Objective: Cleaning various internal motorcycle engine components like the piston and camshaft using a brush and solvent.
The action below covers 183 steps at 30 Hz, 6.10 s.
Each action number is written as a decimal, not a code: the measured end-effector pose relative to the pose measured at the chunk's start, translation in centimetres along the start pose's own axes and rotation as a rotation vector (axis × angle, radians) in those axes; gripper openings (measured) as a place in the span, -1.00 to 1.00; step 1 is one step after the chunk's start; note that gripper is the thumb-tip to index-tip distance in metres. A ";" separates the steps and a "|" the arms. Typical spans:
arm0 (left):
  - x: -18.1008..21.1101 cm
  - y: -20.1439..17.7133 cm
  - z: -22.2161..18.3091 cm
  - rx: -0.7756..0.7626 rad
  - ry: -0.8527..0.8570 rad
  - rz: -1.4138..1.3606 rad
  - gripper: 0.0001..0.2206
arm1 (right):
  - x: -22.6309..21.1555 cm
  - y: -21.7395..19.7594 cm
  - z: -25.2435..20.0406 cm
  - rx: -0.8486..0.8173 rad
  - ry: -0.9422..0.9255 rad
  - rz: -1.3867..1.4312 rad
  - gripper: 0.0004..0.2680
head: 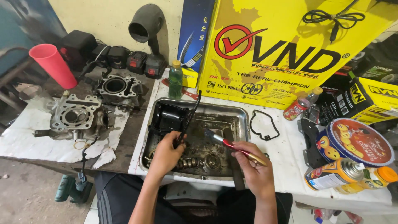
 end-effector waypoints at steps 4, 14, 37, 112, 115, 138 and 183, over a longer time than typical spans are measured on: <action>-0.6 -0.9 0.0 0.005 0.014 0.062 -0.73 | 1.3 -1.6 -0.2 0.096 0.079 -0.014 -0.83; -3.3 -0.1 -0.2 -0.259 0.068 0.523 -0.65 | 3.0 -3.2 0.1 0.141 0.105 -0.034 -0.81; -1.5 0.0 0.0 0.047 0.252 0.371 -0.65 | 4.4 -6.7 -0.5 0.619 0.103 0.126 -0.83; 16.5 30.4 9.6 -0.662 0.643 0.613 -0.82 | 13.8 -1.3 -2.7 -0.063 0.271 -0.521 -0.63; 17.7 24.7 9.1 -0.610 0.552 0.081 -0.86 | 12.7 -0.7 -2.4 -0.042 0.307 -0.535 -0.57; 2.0 6.3 2.8 -0.066 -0.105 -1.060 -0.72 | 10.2 -6.0 -2.2 0.604 0.063 0.254 -0.88; 1.3 1.0 1.8 0.315 0.105 -0.428 -0.74 | 10.2 0.1 1.1 0.077 0.045 -0.393 -0.80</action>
Point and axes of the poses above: each hand's wrist, its own z-axis towards the middle knuckle, its own y-axis out of the palm, x = y × z, the point moved 6 cm from there along z, towards the middle knuckle, and after that the axes turned 15 degrees about z, right-handed, at the moved point
